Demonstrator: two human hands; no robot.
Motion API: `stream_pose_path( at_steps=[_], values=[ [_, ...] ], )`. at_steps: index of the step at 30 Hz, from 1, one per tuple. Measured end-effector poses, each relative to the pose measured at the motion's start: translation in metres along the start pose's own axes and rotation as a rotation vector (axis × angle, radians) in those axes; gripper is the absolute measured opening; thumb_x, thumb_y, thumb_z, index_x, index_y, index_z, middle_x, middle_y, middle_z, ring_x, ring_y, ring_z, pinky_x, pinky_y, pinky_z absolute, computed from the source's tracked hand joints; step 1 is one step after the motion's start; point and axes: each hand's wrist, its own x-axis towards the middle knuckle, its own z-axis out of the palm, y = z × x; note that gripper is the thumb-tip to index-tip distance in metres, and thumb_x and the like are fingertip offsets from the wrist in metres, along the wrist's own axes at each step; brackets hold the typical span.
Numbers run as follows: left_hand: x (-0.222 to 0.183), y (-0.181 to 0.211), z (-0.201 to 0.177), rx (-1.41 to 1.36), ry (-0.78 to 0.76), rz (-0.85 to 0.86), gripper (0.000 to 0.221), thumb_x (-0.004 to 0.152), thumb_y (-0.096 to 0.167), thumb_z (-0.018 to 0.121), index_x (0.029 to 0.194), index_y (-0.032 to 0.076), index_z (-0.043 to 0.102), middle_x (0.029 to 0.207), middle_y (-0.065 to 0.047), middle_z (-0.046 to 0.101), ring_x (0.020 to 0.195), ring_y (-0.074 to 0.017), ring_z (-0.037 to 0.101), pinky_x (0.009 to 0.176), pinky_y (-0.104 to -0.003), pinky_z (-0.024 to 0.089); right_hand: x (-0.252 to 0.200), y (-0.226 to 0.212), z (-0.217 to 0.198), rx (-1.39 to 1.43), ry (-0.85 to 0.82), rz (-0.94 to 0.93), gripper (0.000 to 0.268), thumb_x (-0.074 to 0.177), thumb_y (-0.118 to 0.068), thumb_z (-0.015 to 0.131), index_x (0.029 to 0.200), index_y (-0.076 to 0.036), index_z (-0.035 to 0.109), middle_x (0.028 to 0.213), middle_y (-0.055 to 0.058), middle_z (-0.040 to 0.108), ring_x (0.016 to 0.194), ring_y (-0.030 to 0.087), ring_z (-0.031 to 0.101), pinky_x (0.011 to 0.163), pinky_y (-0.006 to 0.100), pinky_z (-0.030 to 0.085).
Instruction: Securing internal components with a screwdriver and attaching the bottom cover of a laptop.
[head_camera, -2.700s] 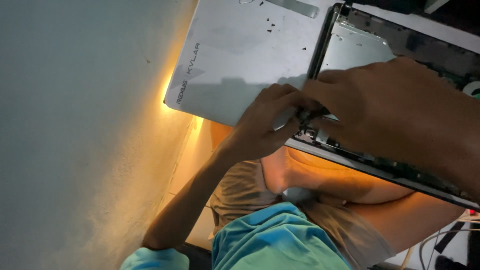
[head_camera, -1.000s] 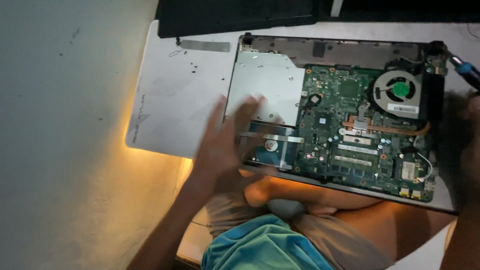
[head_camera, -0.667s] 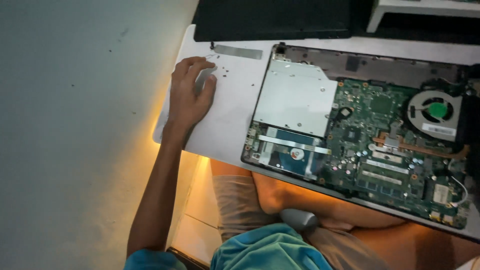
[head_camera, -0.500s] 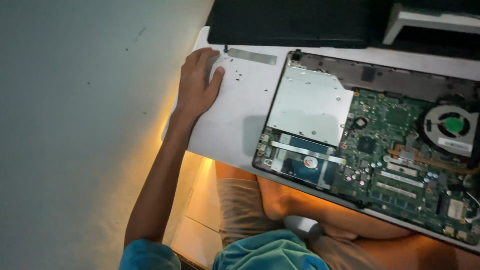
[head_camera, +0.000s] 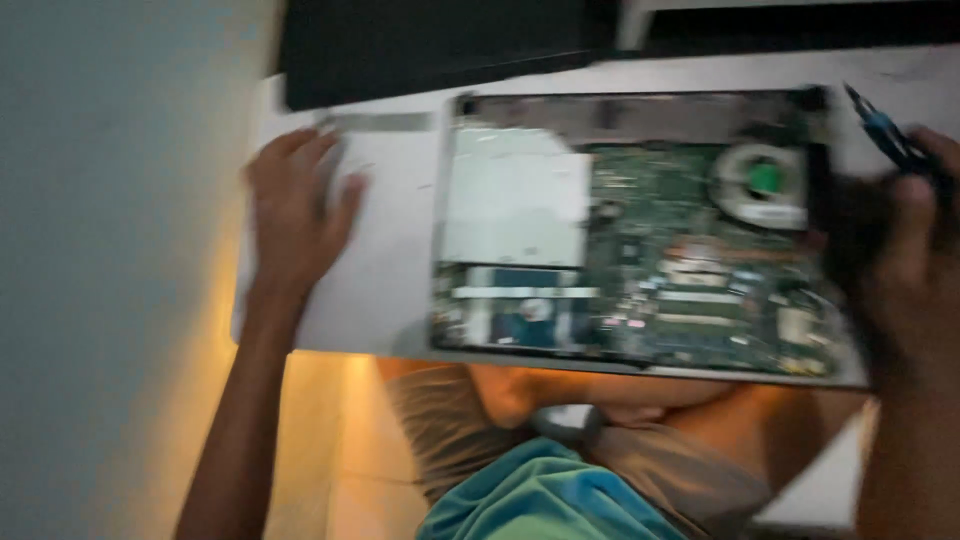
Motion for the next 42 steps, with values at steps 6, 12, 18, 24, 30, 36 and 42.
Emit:
stream_pose_path(
  at_steps=[6, 12, 18, 24, 30, 36, 42],
  values=[
    [0.0, 0.025, 0.014, -0.025, 0.029, 0.036, 0.023, 0.112, -0.012, 0.088, 0.133, -0.001, 0.088, 0.117, -0.014, 0.074, 0.109, -0.0308, 0.059, 0.113, -0.048, 0.043, -0.011, -0.04, -0.032, -0.272, 0.26, -0.205, 0.04, 0.141, 0.001, 0.052, 0.179, 0.014, 0.054, 0.138, 0.026, 0.057, 0.114, 0.034, 0.053, 0.102, 0.045, 0.044],
    [0.035, 0.06, 0.035, -0.093, 0.007, 0.009, 0.018, 0.116, 0.004, 0.106, 0.111, -0.001, 0.09, 0.091, -0.01, 0.065, 0.096, -0.0261, 0.051, 0.105, -0.046, 0.042, -0.023, -0.041, -0.055, -0.604, 0.077, -0.181, 0.04, 0.123, 0.013, 0.067, 0.163, 0.016, 0.07, 0.143, 0.033, 0.064, 0.127, 0.047, 0.059, 0.108, 0.053, 0.048],
    [0.086, 0.095, 0.053, -0.188, 0.024, 0.204, 0.012, 0.115, 0.008, 0.089, 0.11, -0.001, 0.083, 0.097, -0.013, 0.066, 0.094, -0.0295, 0.057, 0.104, -0.05, 0.045, -0.042, -0.024, -0.066, -0.942, -0.084, -0.233, 0.044, 0.125, -0.028, 0.087, 0.157, 0.002, 0.091, 0.146, 0.028, 0.074, 0.13, 0.043, 0.065, 0.115, 0.054, 0.049],
    [0.123, 0.053, 0.043, -0.157, 0.192, 0.189, 0.033, 0.11, 0.005, 0.091, 0.141, 0.006, 0.079, 0.108, -0.006, 0.077, 0.091, -0.024, 0.061, 0.095, -0.042, 0.049, -0.027, -0.018, -0.047, -0.56, -0.208, -0.12, 0.063, 0.121, 0.011, 0.075, 0.179, 0.027, 0.053, 0.16, 0.05, 0.057, 0.121, 0.06, 0.071, 0.095, 0.062, 0.063],
    [0.12, -0.103, 0.075, -0.244, 0.457, -0.163, 0.054, 0.117, 0.001, 0.086, 0.156, 0.012, 0.051, 0.126, -0.013, 0.06, 0.112, -0.0282, 0.063, 0.103, -0.044, 0.057, 0.016, -0.074, -0.007, -0.69, -0.288, -0.262, 0.063, 0.111, -0.001, 0.083, 0.166, 0.025, 0.064, 0.16, 0.047, 0.06, 0.143, 0.06, 0.066, 0.114, 0.064, 0.059],
    [0.086, -0.14, 0.108, -0.088, 0.283, -0.519, 0.075, 0.116, 0.026, 0.091, 0.171, 0.01, 0.042, 0.163, -0.022, 0.057, 0.155, -0.0412, 0.058, 0.131, -0.055, 0.052, 0.098, -0.151, 0.115, -0.695, -0.591, -0.321, 0.05, 0.11, -0.034, 0.076, 0.147, 0.0, 0.076, 0.155, 0.028, 0.069, 0.131, 0.044, 0.07, 0.105, 0.059, 0.058],
    [0.093, -0.114, 0.095, -0.136, 0.084, -0.653, 0.089, 0.115, 0.05, 0.083, 0.175, 0.002, 0.039, 0.154, -0.029, 0.072, 0.141, -0.0461, 0.071, 0.117, -0.055, 0.057, 0.179, -0.133, 0.244, -0.654, -0.627, -0.096, 0.081, 0.122, -0.049, 0.056, 0.185, -0.001, 0.036, 0.171, 0.038, 0.051, 0.145, 0.061, 0.058, 0.109, 0.078, 0.051]
  ],
)
